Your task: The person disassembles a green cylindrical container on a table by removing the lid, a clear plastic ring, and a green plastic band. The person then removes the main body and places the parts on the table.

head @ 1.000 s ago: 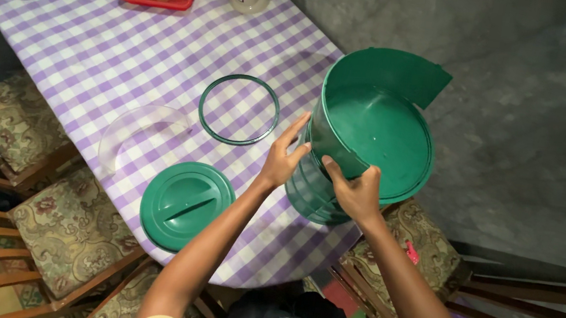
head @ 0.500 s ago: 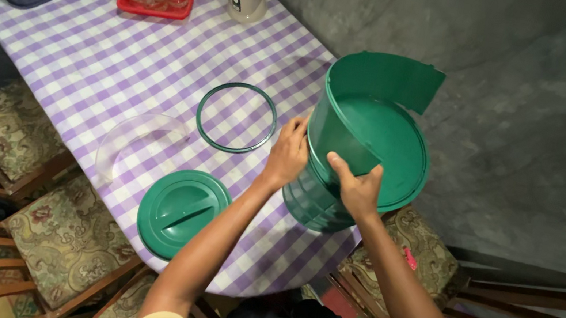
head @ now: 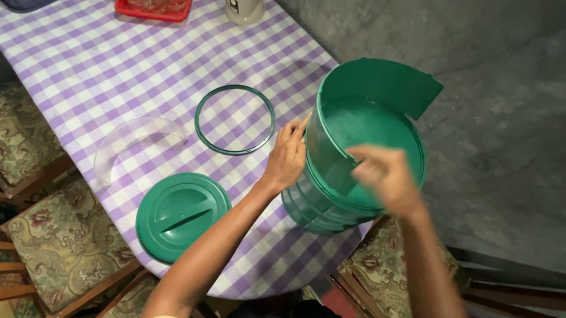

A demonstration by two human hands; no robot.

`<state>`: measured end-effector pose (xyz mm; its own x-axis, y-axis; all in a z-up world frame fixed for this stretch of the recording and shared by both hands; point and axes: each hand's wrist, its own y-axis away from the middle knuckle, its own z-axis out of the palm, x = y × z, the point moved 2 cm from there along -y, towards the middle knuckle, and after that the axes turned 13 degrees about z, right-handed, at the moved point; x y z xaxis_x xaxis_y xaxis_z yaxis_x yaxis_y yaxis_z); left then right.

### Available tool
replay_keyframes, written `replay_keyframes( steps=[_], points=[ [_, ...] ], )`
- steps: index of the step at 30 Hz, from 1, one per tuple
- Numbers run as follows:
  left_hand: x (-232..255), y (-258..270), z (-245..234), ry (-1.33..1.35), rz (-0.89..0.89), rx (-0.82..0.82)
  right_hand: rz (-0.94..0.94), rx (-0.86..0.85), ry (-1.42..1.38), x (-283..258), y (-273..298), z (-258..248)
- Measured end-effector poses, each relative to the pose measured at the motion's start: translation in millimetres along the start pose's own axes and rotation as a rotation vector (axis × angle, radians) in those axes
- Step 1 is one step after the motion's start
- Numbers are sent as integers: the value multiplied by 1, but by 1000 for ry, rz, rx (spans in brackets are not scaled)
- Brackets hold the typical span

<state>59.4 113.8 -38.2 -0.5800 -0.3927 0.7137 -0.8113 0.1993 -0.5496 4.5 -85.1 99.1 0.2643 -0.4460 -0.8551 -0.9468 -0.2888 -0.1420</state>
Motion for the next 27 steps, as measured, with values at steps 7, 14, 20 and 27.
replay_keyframes(
  steps=[7,14,20,27],
  points=[
    [-1,-1,1,18,20,38,429,126,358,-40,-105,-19],
    [-15,-13,-7,131,17,-3,565,-34,599,-30,-160,15],
    [-29,-26,-7,451,-50,-85,620,-105,305,12,-170,6],
    [-57,-49,13,322,-20,-68,620,-73,245,29,-170,1]
  ],
)
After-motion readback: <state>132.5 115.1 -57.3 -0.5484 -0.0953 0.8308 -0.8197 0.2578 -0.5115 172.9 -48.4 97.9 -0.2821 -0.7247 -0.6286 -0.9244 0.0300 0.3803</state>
